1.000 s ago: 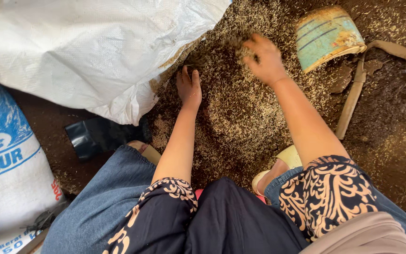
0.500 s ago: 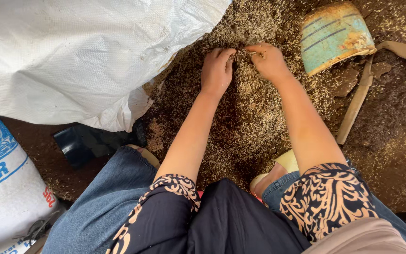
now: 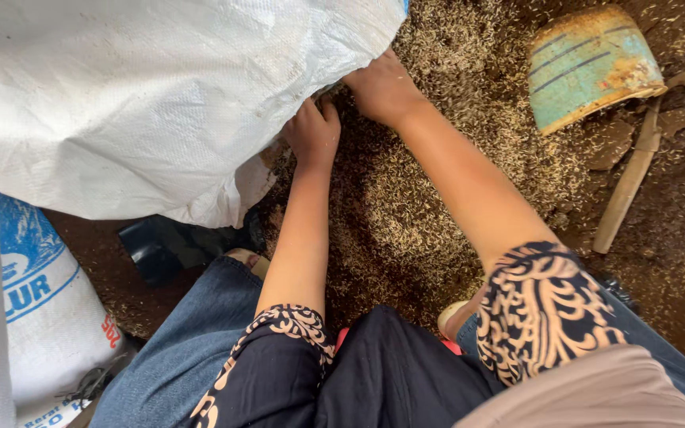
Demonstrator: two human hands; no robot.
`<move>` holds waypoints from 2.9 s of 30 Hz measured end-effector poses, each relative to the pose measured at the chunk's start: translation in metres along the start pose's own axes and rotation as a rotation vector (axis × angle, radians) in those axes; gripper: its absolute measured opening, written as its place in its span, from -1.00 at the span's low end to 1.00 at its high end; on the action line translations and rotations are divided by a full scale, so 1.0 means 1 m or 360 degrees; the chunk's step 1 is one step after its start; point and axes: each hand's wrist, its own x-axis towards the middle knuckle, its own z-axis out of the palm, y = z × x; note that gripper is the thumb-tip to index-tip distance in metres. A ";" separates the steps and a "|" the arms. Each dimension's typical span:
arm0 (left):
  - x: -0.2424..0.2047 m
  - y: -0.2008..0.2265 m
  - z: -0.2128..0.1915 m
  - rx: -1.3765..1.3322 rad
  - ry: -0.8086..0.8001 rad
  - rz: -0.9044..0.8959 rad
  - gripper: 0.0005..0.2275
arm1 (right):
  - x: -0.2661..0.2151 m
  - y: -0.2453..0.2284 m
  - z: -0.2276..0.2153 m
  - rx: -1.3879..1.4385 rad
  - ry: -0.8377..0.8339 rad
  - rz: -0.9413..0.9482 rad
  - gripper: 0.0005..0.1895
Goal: The person scoops grain from a large white sack onto the floor, spreads and mixes it by hand, then transfers portions into a black plastic bag. The person handles the sack, grain, and bag throughout the clip.
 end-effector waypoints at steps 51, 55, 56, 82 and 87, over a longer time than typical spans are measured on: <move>-0.038 -0.002 0.013 -0.0306 -0.0955 -0.0864 -0.10 | -0.108 0.122 -0.017 0.1174 -0.0453 0.1286 -0.29; -0.045 -0.002 0.059 -0.0468 -0.0673 -0.0725 -0.03 | -0.087 0.114 0.006 0.1019 -0.0146 0.1170 -0.19; -0.045 0.003 0.068 -0.0464 -0.0667 -0.0727 -0.03 | -0.081 0.108 0.006 0.1064 -0.0226 0.1231 -0.15; -0.051 0.044 -0.030 -0.1655 -0.1387 -0.0607 0.03 | -0.118 0.047 -0.100 0.1413 -0.0782 0.0818 -0.29; -0.097 0.059 -0.067 -0.0601 -0.1004 0.0543 -0.12 | -0.163 0.023 -0.084 0.0771 -0.0503 0.0189 -0.22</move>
